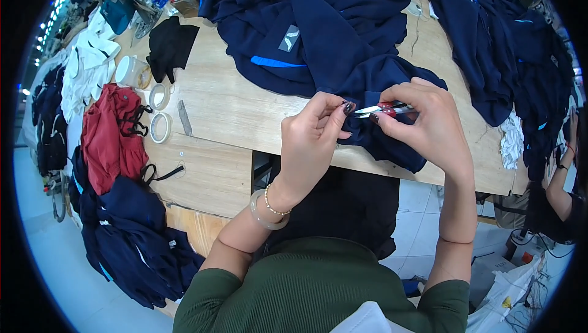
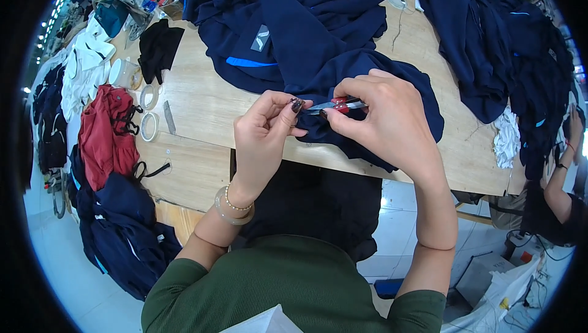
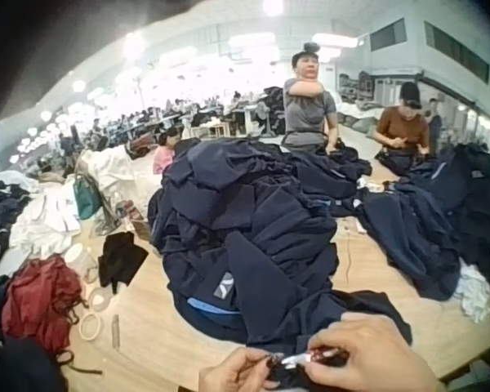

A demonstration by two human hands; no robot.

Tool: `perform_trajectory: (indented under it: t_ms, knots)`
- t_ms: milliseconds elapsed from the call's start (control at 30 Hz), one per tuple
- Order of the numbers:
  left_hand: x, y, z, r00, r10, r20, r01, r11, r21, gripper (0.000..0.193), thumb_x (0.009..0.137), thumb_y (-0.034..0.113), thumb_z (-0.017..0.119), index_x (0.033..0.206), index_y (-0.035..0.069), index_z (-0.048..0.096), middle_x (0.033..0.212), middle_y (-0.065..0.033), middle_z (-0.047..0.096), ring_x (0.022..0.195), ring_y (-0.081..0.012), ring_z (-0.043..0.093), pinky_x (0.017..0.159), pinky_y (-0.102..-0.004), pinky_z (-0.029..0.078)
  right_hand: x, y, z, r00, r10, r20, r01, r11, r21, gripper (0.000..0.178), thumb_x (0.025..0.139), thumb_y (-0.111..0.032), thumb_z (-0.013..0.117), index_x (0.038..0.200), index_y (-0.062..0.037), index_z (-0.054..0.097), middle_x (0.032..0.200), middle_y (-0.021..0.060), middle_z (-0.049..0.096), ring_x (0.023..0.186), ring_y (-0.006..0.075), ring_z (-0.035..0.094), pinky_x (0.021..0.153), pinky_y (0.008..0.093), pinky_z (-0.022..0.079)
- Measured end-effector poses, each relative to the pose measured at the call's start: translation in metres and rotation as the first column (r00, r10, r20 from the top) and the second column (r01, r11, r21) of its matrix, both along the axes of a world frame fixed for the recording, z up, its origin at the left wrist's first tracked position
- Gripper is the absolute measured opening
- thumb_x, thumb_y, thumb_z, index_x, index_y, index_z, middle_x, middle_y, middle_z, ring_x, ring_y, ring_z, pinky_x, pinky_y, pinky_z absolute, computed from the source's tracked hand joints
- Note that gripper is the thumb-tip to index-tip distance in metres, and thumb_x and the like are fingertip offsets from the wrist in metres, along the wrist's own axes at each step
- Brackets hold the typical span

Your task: The recorder is trimming excess threads from blue garments using thread nippers at a factory workbench.

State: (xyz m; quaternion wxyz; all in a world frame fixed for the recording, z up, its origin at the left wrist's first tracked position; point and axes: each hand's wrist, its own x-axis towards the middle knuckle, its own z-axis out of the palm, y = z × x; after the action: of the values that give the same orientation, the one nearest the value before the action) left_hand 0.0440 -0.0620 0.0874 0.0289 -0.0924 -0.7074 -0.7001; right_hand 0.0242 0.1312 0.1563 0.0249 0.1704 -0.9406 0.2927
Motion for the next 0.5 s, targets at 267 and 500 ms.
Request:
perform_trajectory:
  t_ms: [267,500]
  knots:
    - [0.0012,0.0023,0.0044,1.0,-0.006,-0.031,0.005,1.0,-0.026,0.012,0.097,0.002,0.057,0.1,-0.007,0.065,0.096,-0.0113,0.072,0.077,-0.0052,0.065,0.063,-0.0206,0.06,-0.0018,0.0012,-0.0007,0.999,0.017,0.048,-0.018,1.0,0.017,0.029,0.075,-0.031,0.073,0.079,-0.0023,0.072,0.056,0.0063,0.051,0.056,0.0179,0.049,0.053,0.0329,0.036]
    - [0.0008,0.002,0.0032,0.999,-0.024,-0.024,0.024,1.0,-0.011,0.013,0.098,0.003,0.057,0.1,-0.006,0.065,0.097,-0.0113,0.072,0.074,-0.0039,0.063,0.061,-0.0198,0.059,0.0004,0.0021,0.0012,0.997,0.021,0.075,-0.024,0.999,0.044,0.021,0.074,-0.02,0.075,0.082,-0.0013,0.071,0.068,0.0038,0.058,0.059,0.0125,0.051,0.05,0.0257,0.038]
